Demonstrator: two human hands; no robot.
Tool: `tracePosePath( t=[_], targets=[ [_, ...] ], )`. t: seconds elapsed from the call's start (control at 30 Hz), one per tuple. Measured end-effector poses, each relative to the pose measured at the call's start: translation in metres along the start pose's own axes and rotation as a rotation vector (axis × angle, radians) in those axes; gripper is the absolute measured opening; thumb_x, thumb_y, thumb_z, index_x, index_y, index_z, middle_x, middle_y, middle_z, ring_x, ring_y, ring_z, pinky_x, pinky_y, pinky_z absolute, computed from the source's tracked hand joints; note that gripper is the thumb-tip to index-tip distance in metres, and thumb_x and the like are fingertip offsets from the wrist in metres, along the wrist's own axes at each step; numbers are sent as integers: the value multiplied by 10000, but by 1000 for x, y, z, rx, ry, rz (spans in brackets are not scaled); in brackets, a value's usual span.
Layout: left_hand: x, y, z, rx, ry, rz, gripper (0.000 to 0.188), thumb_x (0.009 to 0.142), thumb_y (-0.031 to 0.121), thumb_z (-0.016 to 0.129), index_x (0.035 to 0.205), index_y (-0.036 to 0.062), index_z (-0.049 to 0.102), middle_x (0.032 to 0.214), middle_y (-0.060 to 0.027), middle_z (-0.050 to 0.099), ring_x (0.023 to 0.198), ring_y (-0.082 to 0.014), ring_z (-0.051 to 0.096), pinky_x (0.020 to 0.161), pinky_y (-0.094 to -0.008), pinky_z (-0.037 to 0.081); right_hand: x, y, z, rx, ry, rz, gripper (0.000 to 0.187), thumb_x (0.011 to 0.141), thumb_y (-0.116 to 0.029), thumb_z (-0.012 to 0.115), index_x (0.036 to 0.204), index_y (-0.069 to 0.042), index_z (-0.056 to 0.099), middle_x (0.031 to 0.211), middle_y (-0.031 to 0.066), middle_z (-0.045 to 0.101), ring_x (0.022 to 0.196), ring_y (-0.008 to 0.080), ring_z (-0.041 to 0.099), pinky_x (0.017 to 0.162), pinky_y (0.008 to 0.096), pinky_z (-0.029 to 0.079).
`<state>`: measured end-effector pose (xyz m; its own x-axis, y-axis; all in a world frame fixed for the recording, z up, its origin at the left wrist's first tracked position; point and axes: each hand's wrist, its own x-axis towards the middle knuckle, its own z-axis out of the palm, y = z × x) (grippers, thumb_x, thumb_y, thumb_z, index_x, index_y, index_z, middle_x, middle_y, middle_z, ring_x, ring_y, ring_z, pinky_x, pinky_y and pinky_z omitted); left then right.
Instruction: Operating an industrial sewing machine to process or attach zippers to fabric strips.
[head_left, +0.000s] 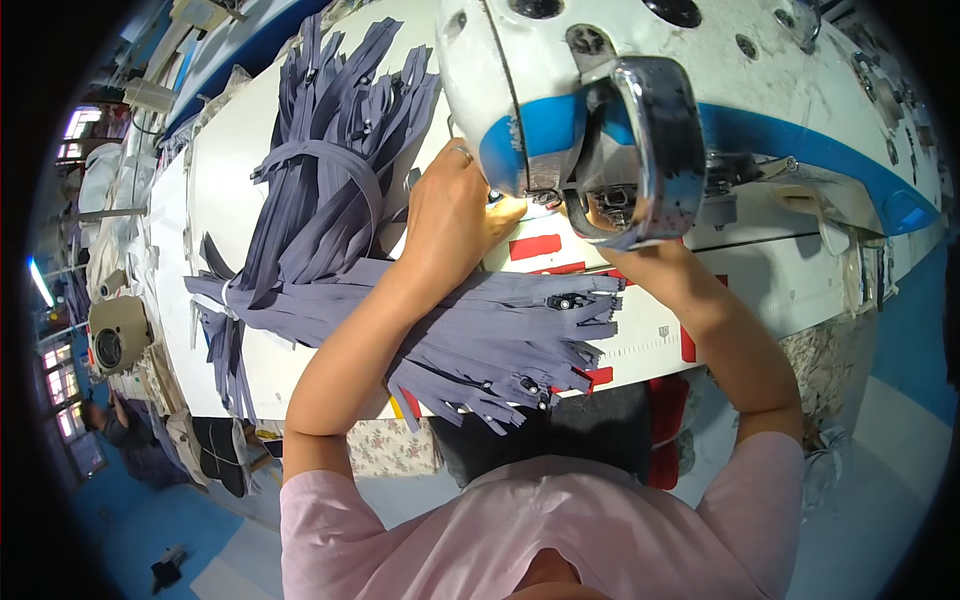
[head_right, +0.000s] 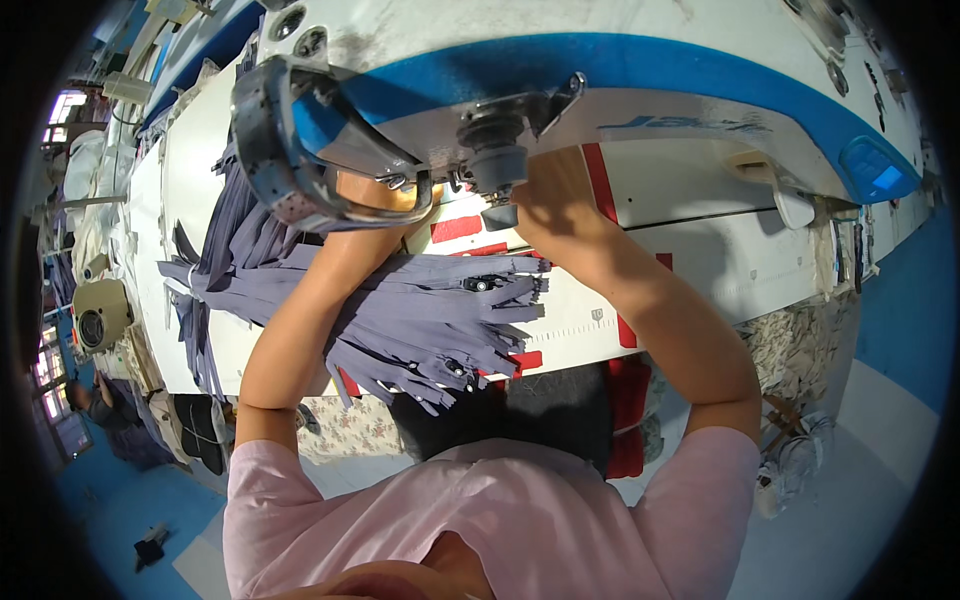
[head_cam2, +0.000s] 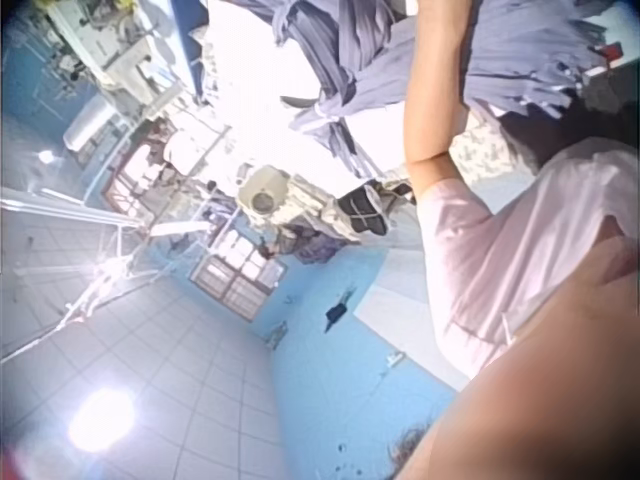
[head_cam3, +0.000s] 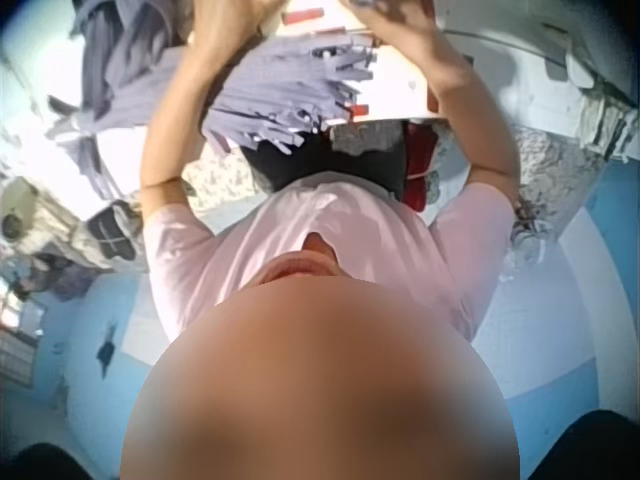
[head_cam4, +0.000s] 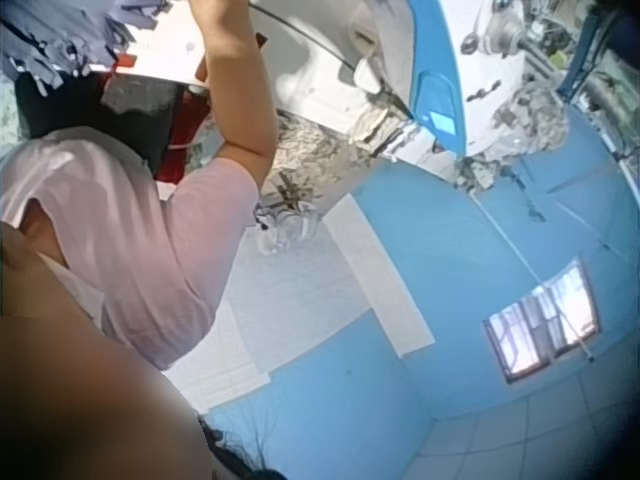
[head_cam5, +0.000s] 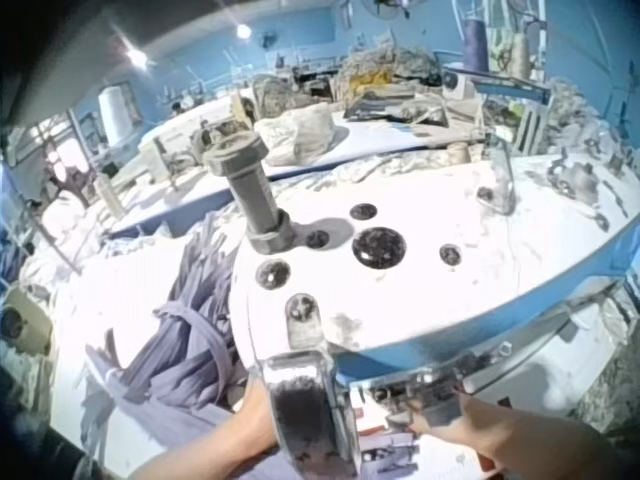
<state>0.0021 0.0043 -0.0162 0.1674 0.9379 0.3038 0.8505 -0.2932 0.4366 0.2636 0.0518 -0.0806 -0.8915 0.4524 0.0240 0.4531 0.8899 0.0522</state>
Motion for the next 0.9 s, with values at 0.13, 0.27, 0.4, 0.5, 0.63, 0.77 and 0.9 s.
tracePosePath(
  t=[0.13, 0.27, 0.4, 0.5, 0.63, 0.77, 0.9],
  targets=[
    [0, 0, 1, 12, 59, 62, 345, 679, 121, 852, 977, 26, 707, 929, -155, 629, 916, -349, 631, 758, -456, 523, 6, 2, -5, 57, -111, 124, 437, 1063, -203, 509, 1490, -127, 453, 1513, 93, 490, 1431, 246, 446, 1203, 469, 356],
    [0, -2, 5, 46, 113, 134, 322, 699, 88, 821, 992, 28, 703, 988, -154, 651, 958, -358, 634, 782, -451, 526, 9, -1, -10, -199, -202, 99, 453, 1079, -234, 468, 1517, -129, 421, 1539, 100, 458, 1452, 252, 420, 1222, 483, 328],
    [-2, -6, 9, 43, 84, 115, 306, 714, 74, 802, 997, 20, 699, 1023, -156, 662, 981, -363, 635, 797, -452, 529, 19, -2, 2, -112, -254, 172, 478, 1087, -266, 441, 1545, -140, 379, 1561, 109, 434, 1455, 265, 417, 1213, 488, 342],
    [-4, -10, 10, 60, 76, 142, 297, 718, 65, 791, 996, 14, 697, 1028, -154, 664, 986, -362, 635, 804, -455, 530, 15, -1, 9, 140, -97, 229, 506, 1089, -283, 437, 1568, -156, 338, 1581, 102, 413, 1455, 256, 416, 1212, 490, 351],
    [-4, -12, 11, 36, 94, 171, 288, 721, 48, 774, 994, 7, 692, 1038, -155, 661, 991, -358, 636, 805, -455, 532, 8, 1, 7, -271, -188, 110, 518, 1095, -334, 424, 1584, -186, 337, 1583, 67, 421, 1448, 224, 427, 1202, 495, 358],
    [-3, -9, 8, -11, 108, 155, 280, 724, 48, 761, 985, -8, 679, 1040, -158, 650, 988, -360, 634, 800, -452, 532, 10, -2, -6, -649, 154, -3, 539, 1089, -439, 409, 1580, -219, 373, 1568, 22, 449, 1437, 200, 442, 1174, 493, 375],
    [-1, -2, 3, -70, 104, 59, 292, 725, 77, 774, 979, -20, 667, 1015, -152, 628, 968, -361, 630, 791, -453, 530, 16, -8, -19, -753, 316, 55, 585, 1046, -568, 430, 1545, -263, 454, 1529, -15, 501, 1420, 184, 459, 1152, 476, 388]
  ],
)
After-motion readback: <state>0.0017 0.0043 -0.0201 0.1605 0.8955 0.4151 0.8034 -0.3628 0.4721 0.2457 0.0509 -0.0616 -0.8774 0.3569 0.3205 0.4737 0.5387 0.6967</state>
